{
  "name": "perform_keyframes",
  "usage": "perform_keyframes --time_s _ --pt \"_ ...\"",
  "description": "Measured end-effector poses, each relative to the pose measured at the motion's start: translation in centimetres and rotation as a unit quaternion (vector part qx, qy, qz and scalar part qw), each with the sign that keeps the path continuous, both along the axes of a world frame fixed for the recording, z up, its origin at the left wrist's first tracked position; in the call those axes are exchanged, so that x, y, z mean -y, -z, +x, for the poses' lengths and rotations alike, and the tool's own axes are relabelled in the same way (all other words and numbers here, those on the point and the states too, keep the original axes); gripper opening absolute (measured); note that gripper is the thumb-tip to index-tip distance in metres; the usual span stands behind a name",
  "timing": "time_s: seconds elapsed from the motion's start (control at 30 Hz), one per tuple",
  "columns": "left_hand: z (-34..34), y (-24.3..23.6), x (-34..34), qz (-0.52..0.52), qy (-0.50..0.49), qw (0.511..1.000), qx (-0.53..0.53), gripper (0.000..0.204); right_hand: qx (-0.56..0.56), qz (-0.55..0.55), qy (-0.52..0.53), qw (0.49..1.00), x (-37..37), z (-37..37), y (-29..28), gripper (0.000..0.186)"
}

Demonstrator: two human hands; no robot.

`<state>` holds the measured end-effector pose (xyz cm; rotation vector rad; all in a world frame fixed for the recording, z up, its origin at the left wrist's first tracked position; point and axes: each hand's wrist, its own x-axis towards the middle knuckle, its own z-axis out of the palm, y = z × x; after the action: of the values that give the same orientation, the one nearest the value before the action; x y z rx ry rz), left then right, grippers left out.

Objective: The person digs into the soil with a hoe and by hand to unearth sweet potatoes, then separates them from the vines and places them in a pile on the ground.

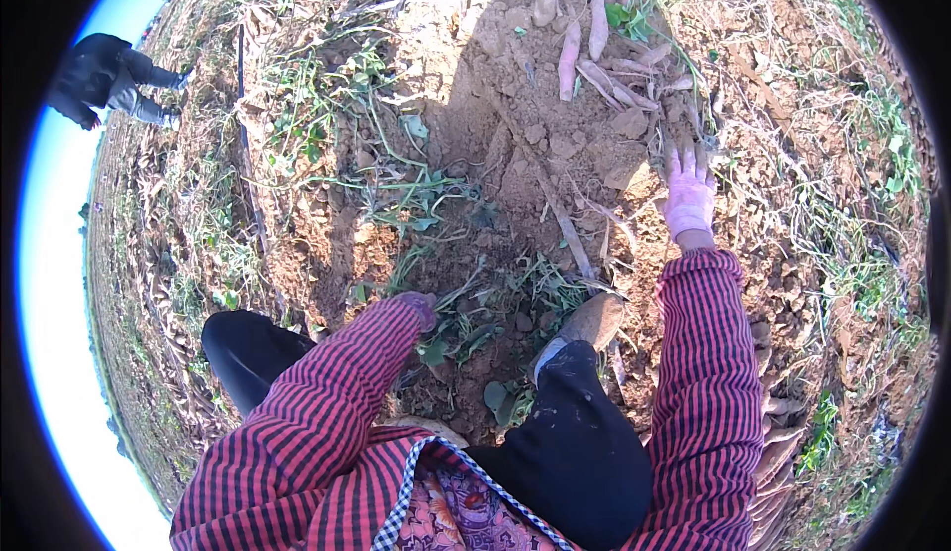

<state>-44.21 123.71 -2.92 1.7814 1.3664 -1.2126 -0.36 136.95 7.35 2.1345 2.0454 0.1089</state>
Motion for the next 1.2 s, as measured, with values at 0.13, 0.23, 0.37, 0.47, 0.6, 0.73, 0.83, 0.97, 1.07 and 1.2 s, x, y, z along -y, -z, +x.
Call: perform_keyframes --time_s 0.13,0.23,0.37,0.47,0.6,0.73,0.83,0.97,1.07,1.2 --pt "-3.9 -1.5 4.4 -0.026 -0.043 0.999 -0.009 0.051 -0.075 -0.072 0.100 0.990 -3.5 1.3 2.6 0.079" --pt "-6.0 -2.8 5.9 -0.044 -0.064 0.997 -0.020 0.043 -0.169 -0.024 0.080 0.982 -2.7 1.4 5.8 0.056" --pt "-5.4 -4.7 0.2 -0.029 -0.074 0.996 -0.029 0.036 -0.208 0.001 0.127 0.970 0.7 -2.2 4.9 0.048" --pt "-0.9 -6.7 -8.0 0.181 -0.208 0.954 0.115 0.033 -0.339 -0.064 0.147 0.927 7.5 -8.0 2.4 0.058" --pt "9.3 -8.8 -14.2 0.361 -0.285 0.804 0.376 0.033 -0.524 -0.307 -0.016 0.794 14.7 -13.5 4.2 0.081" --pt "16.0 -9.5 -14.1 0.479 -0.160 0.775 0.379 0.036 -0.641 -0.260 -0.046 0.721 18.0 -8.6 4.8 0.061" --pt "19.2 -9.3 -13.4 0.491 -0.148 0.661 0.548 0.044 -0.639 -0.248 0.253 0.683 20.1 -5.1 1.8 0.041" --pt "24.9 -7.5 -14.5 0.570 0.022 0.649 0.504 0.047 -0.855 0.032 0.343 0.389 17.2 -4.0 0.7 0.037" --pt "26.5 -5.8 -17.9 0.415 -0.175 0.834 0.317 0.046 -0.892 0.109 0.291 0.329 10.2 -3.4 4.2 0.042" --pt "24.6 -4.1 -18.0 0.171 -0.272 0.838 0.440 0.048 -0.911 0.075 0.362 0.184 3.3 -4.3 8.1 0.047"
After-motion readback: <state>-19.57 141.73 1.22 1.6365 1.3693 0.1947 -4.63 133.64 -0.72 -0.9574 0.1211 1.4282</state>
